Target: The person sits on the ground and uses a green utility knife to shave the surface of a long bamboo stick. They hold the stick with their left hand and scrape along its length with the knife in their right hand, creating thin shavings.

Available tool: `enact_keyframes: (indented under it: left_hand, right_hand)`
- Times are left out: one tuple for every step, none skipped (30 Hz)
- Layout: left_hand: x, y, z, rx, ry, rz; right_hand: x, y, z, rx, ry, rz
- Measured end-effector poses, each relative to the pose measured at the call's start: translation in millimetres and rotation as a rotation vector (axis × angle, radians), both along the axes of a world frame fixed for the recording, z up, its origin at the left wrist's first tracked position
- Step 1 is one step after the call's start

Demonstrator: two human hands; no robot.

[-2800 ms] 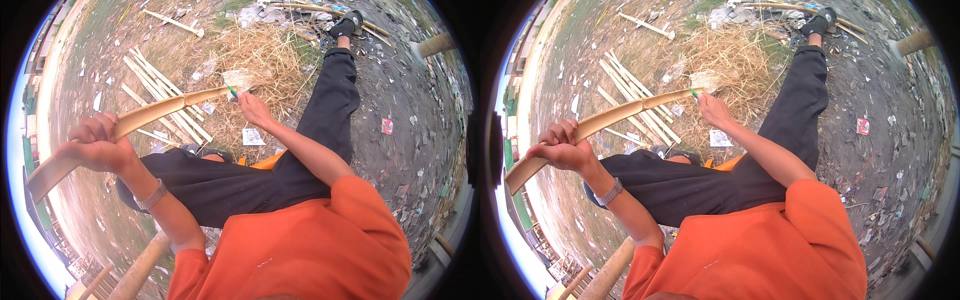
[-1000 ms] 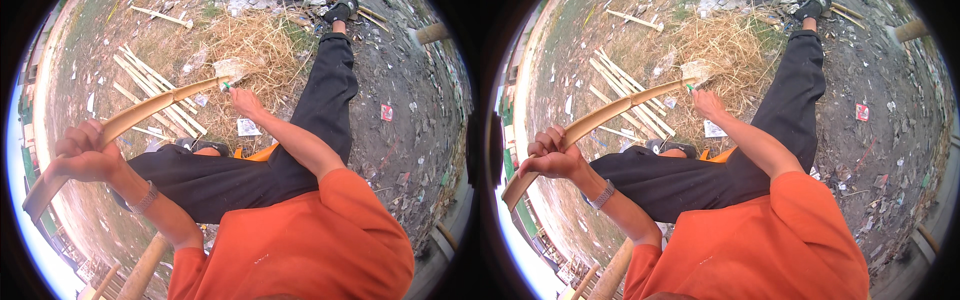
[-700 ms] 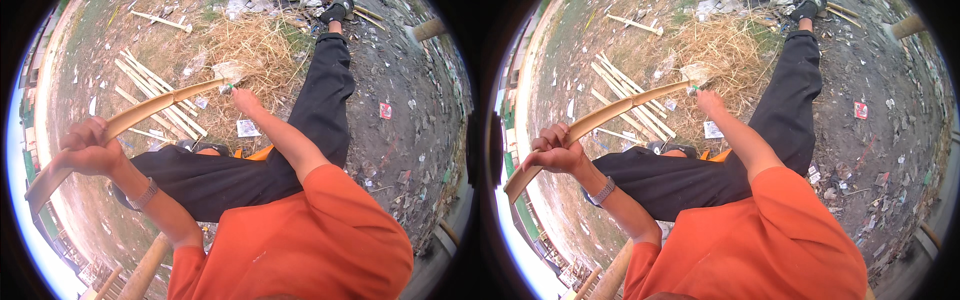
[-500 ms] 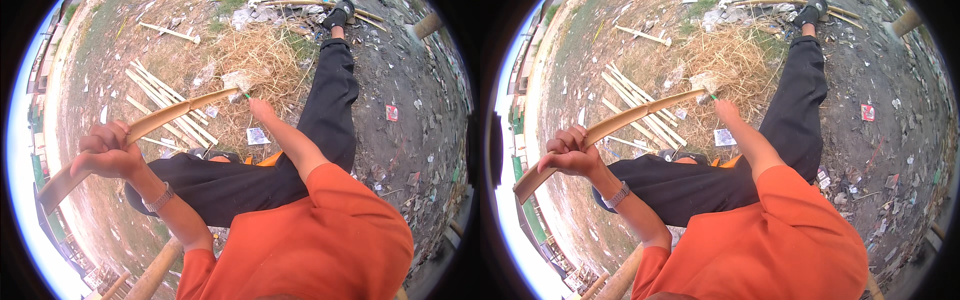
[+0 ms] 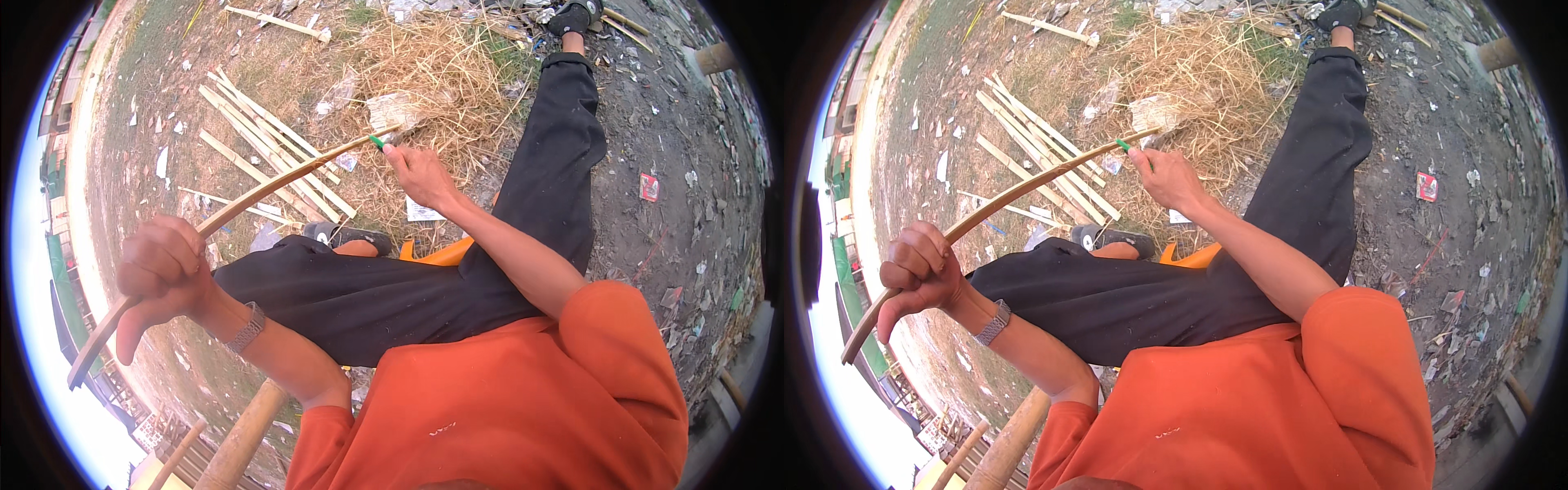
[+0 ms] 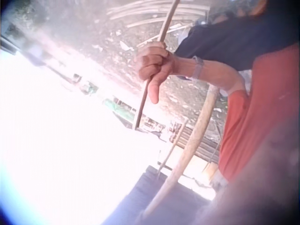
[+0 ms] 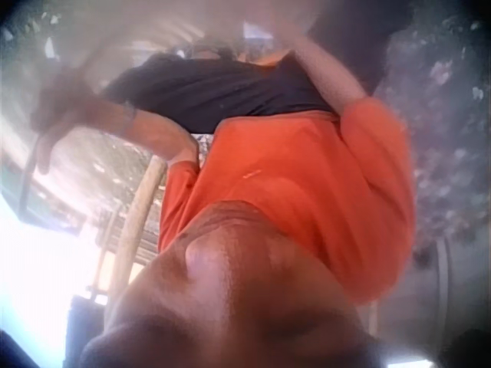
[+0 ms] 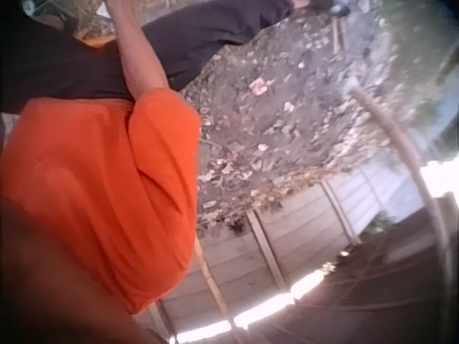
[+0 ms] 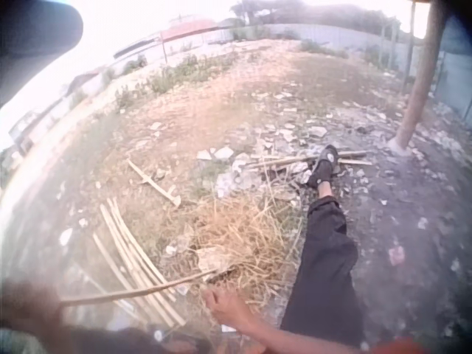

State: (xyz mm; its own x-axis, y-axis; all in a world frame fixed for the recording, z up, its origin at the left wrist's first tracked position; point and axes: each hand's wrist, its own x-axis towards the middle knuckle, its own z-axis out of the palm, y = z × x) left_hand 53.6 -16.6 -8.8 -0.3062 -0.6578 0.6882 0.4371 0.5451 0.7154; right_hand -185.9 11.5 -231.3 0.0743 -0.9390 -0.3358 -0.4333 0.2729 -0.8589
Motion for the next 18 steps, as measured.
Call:
enact_keyframes:
  left_hand:
    - [-2,-2,2,-0.013,-0.019,-0.006]
    - [-5,-3,3,-0.005,-0.015,-0.038]
    - [-9,-2,3,0.004,-0.011,-0.068]
    - [-13,-3,5,0.008,-0.009,-0.106]
    - [-13,-4,5,0.000,-0.017,-0.096]
    - [-12,-5,6,-0.008,-0.025,-0.085]
    - [-10,-3,6,-0.015,-0.030,-0.066]
    - [-9,-1,5,-0.007,-0.027,-0.068]
    - [-7,-1,4,0.002,-0.024,-0.071]
    - [-7,-2,6,0.000,-0.025,-0.078]
    - [-7,-2,6,-0.001,-0.030,-0.070]
    - [-7,-1,5,0.008,-0.020,-0.055]
    - [-6,0,4,0.011,-0.010,-0.041]
    - [-5,1,3,0.014,-0.001,-0.027]
    - [-3,1,3,-0.006,-0.027,-0.058]
    - [-3,-3,0,-0.017,-0.022,-0.070]
    - [-2,-3,-1,-0.026,-0.020,-0.072]
    - [-3,-3,0,-0.036,-0.018,-0.084]
  right_hand:
    - [3,3,9,-0.026,-0.018,0.008]
    - [4,6,12,-0.051,-0.035,0.018]
    - [3,8,11,-0.001,0.007,0.083]
    - [4,9,7,0.000,0.020,0.060]
    - [6,11,1,0.002,0.033,0.037]
    - [9,12,-4,0.005,0.046,0.016]
    - [11,13,-5,-0.032,0.083,0.007]
    - [13,14,-7,-0.069,0.120,-0.002]
    - [14,16,-8,-0.105,0.156,-0.010]
    - [16,15,-9,-0.090,0.174,-0.015]
    - [17,15,-9,-0.074,0.191,-0.021]
    - [19,16,-10,-0.057,0.207,-0.026]
    - [21,17,-11,-0.092,0.227,-0.027]
    - [22,18,-12,-0.126,0.247,-0.028]
    - [23,20,-14,-0.161,0.267,-0.029]
    - [20,19,-22,-0.095,0.277,-0.072]
    - [14,20,-33,-0.029,0.283,-0.105]
    - [6,24,-49,0.039,0.288,-0.147]
